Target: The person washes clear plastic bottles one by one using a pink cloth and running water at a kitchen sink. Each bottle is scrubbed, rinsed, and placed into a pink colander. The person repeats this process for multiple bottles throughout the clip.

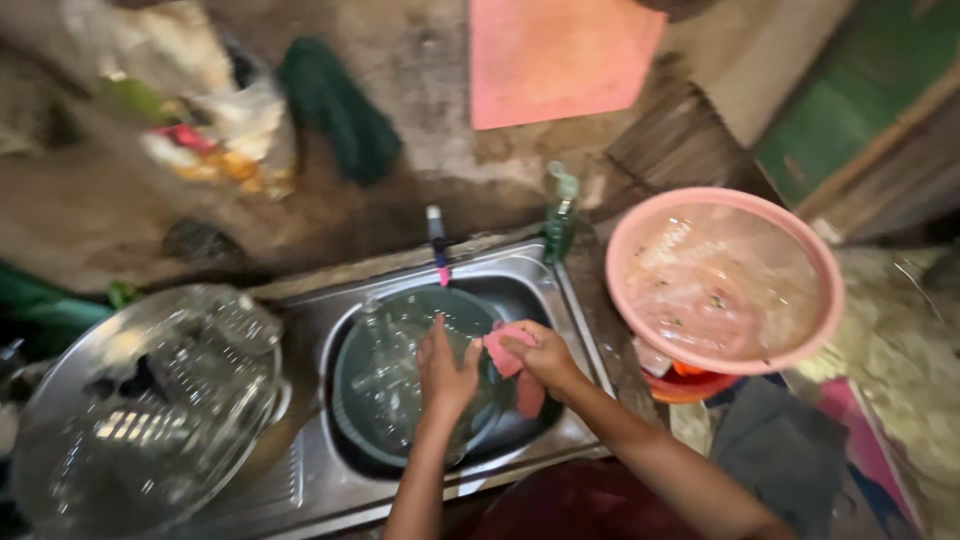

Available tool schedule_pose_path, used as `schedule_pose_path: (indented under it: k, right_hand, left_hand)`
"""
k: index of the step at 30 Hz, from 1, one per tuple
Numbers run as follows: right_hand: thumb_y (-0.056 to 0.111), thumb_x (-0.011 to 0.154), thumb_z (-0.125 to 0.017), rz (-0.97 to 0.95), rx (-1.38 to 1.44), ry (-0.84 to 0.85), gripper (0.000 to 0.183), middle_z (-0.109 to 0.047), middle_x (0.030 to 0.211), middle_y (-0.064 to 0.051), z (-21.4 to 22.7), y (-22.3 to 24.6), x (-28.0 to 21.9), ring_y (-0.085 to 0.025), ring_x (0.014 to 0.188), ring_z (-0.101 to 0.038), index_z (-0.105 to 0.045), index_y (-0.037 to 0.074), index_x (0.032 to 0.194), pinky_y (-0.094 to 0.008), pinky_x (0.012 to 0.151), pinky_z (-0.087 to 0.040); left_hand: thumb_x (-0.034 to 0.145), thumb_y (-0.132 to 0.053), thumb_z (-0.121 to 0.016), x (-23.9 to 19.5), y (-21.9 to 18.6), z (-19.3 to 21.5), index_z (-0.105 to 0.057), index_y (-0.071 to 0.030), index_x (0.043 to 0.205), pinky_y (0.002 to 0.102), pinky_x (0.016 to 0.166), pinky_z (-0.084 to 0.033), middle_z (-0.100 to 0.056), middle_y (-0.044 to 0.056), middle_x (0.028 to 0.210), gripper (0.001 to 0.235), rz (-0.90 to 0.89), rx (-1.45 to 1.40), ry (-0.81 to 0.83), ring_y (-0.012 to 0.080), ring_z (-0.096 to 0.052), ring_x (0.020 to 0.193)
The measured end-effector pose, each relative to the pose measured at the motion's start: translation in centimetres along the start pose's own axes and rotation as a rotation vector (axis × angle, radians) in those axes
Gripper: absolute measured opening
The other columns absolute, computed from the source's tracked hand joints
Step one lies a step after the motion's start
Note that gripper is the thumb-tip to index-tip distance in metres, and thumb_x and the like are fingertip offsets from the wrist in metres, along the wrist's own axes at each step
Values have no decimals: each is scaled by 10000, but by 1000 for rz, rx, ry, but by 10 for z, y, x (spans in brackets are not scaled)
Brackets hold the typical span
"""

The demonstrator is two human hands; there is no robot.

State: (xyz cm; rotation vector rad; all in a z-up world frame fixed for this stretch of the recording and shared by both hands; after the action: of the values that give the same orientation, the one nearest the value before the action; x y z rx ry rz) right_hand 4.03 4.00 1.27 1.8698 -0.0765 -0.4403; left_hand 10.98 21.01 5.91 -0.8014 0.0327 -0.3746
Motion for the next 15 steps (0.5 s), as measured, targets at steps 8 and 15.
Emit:
schedule_pose_path:
  k: [8, 15]
  right_hand:
    - [160, 929, -669, -31, -87, -245, 239, -735, 888, -41, 61, 24, -32, -124, 720, -666, -715, 53, 1137, -264, 621, -544]
    - [128, 943, -696, 104, 18, -323, 213, -720, 925, -22, 148, 33, -42, -94, 794, -659, -701, 38, 1136, -240, 688, -540]
  left_hand:
    - [968, -292, -623, -11, -58, -69, -379, 66, 1504, 492, 1172, -291, -407, 348, 1514, 689, -235, -167, 213, 504, -343, 1442]
    - [991, -267, -593, -25, -119, -147, -405, 67, 1492, 465, 1234, -294, -481, 315, 1491, 630, -339, -189, 361, 470, -399, 1446]
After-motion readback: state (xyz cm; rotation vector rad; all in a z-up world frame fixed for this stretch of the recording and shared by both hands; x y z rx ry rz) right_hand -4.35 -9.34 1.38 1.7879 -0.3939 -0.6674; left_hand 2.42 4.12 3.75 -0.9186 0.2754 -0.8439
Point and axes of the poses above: each hand's wrist, its own x-axis towards the middle knuckle, its own z-axis out of the back of the hand, y = z × x, the point moved 5 cm from there along x, towards the middle knuckle
